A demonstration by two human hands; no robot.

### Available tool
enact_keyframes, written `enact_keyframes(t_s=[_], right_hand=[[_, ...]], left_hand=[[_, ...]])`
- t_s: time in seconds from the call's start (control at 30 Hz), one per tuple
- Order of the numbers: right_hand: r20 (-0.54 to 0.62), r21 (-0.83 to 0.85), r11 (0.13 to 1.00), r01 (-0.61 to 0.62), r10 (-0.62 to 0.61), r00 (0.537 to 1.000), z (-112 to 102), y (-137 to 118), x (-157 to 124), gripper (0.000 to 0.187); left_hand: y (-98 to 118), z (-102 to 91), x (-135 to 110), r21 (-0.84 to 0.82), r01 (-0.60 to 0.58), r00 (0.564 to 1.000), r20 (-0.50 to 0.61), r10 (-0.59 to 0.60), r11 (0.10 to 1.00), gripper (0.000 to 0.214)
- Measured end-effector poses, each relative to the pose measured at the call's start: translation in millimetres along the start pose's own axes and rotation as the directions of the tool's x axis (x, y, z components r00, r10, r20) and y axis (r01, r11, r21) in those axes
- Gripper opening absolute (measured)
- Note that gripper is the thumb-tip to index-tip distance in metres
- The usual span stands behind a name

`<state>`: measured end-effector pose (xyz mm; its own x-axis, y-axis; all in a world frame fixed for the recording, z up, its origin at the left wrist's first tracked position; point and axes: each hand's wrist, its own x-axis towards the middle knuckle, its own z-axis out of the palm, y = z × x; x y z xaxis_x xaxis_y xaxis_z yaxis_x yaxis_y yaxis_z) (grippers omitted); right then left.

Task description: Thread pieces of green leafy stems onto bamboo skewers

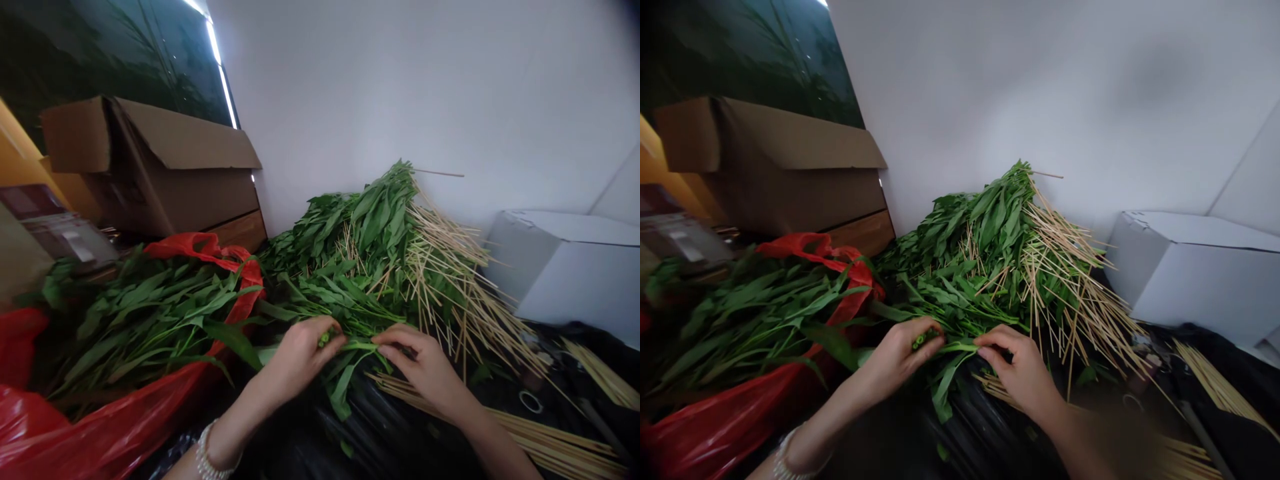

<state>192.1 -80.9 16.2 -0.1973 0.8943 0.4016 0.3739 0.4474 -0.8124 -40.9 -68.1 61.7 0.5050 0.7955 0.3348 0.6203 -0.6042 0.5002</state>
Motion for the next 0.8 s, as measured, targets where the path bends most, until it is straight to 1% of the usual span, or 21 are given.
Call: enact_keyframes(t_s=[0.1, 0.2, 0.33, 0.43, 0.5, 0.57, 0.6, 0.67, 0.7, 0.73, 0.8], right_hand=[[0.0, 0.016, 1.0, -0.002, 0.002, 1.0, 1, -1, -1, 0.014], [0.012, 0.043, 0.999, -0.01, 0.01, 1.0, 1, -1, -1, 0.013], [0.029, 0.001, 1.0, 0.002, -0.002, 1.0, 3, 0, -1, 0.015], [0.041, -0.075, 0.996, 0.046, -0.043, 0.998, 6, 0, -2, 0.016], [0.056, -0.109, 0.992, 0.06, -0.054, 0.997, 7, -1, -2, 0.016], [0.058, -0.128, 0.99, 0.06, -0.053, 0.997, 6, -1, -2, 0.016], [0.049, -0.135, 0.989, 0.055, -0.049, 0.998, 4, -1, -2, 0.016], [0.021, -0.139, 0.989, 0.044, -0.041, 0.999, -1, -1, -2, 0.015], [0.014, -0.134, 0.99, 0.04, -0.038, 0.999, -2, 0, -1, 0.015], [0.016, -0.123, 0.992, 0.039, -0.037, 0.999, -3, 1, -1, 0.014], [0.039, -0.097, 0.994, 0.048, -0.044, 0.998, -3, 2, 0, 0.012]], left_hand=[[-3, 12.5, -4, 0.201, -0.103, 0.994, 0.068, 0.091, 0.974, 0.019], [-8, 20.8, -5, 0.378, -0.174, 0.984, 0.105, 0.145, 0.909, 0.012], [-10, 25.6, -5, 0.461, -0.231, 0.973, 0.121, 0.197, 0.857, 0.009], [-9, 27.8, -5, 0.472, -0.226, 0.974, 0.104, 0.201, 0.852, 0.005], [-11, 26.6, -4, 0.414, -0.177, 0.984, 0.064, 0.165, 0.893, 0.008], [-17, 20.2, -2, 0.262, -0.053, 0.996, -0.049, 0.068, 0.964, 0.011], [-22, 14.7, 0, 0.153, 0.025, 0.992, -0.123, -0.006, 0.988, 0.013], [-31, 0.3, 4, -0.057, 0.157, 0.953, -0.253, -0.166, 0.986, 0.016], [-35, -7.4, 6, -0.124, 0.187, 0.93, -0.297, -0.217, 0.974, 0.017], [-37, -14.5, 7, -0.157, 0.188, 0.918, -0.323, -0.23, 0.97, 0.019], [-36, -24.1, 9, -0.162, 0.118, 0.928, -0.334, -0.167, 0.98, 0.023]])
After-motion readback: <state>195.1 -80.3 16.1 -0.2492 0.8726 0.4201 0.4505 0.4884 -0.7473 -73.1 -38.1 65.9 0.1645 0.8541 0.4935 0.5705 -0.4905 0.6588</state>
